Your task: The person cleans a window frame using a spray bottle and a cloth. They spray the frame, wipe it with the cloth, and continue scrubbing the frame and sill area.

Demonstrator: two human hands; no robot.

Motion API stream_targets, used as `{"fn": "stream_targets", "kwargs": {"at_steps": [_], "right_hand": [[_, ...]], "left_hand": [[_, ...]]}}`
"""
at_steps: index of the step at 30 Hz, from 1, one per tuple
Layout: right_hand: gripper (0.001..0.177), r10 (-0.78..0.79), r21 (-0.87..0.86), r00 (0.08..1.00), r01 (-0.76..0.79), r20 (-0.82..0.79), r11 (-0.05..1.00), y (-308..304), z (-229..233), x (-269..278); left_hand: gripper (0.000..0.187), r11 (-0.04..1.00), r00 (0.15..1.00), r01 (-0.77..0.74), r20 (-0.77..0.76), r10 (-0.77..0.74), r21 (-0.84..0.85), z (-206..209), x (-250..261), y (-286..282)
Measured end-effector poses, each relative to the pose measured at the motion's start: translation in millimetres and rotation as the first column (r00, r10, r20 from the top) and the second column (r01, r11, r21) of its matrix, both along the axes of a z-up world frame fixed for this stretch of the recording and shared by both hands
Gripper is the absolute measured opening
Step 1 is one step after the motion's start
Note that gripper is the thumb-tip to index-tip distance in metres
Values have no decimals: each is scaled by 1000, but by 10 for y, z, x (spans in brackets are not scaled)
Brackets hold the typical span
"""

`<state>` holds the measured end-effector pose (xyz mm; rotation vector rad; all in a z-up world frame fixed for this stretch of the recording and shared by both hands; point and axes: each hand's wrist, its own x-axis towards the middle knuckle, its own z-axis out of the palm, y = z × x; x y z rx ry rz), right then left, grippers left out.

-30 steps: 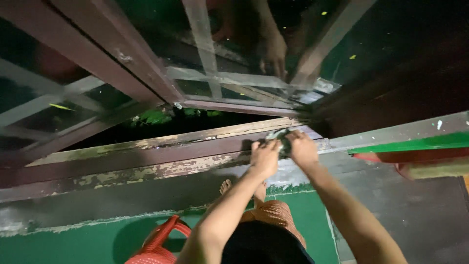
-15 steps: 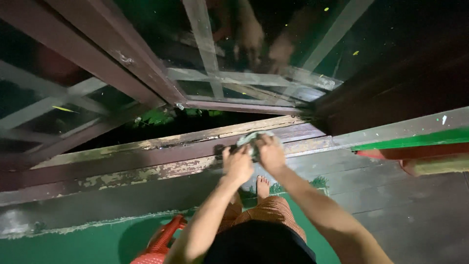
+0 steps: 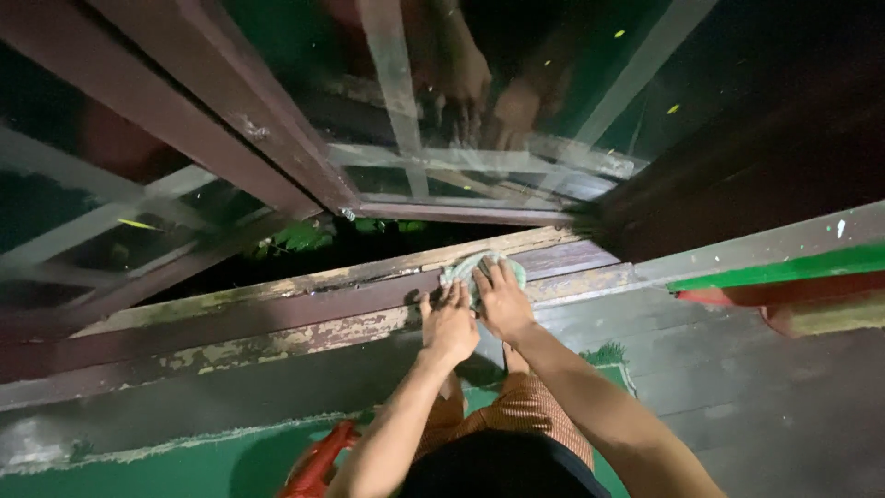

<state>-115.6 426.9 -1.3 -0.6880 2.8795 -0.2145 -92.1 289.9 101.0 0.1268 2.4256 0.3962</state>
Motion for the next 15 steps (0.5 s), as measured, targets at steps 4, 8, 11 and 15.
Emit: {"fn": "stream_targets", "kwargs": {"at_steps": [4,8,11,15], "right_hand": [[91,-50,10,999,50,5,999,548,1,-111],[91,-157,28,987,156,37,987,1263,-138,-222],[87,-181,18,984,181,-1,983,1752,-306,-230],[67,-206,-69,963,197,-175,978,1861,-492,-269]], "left_hand": [[65,996,997,79,0,-79,-40,-239,-170,482],[63,989,987,151,54,-151,-3,-227,-357,1148],[64,981,981,192,40,-192,5,-212,-419,1581],[67,985,985,170,8,-170,-9,-164,-473,1730]]}}
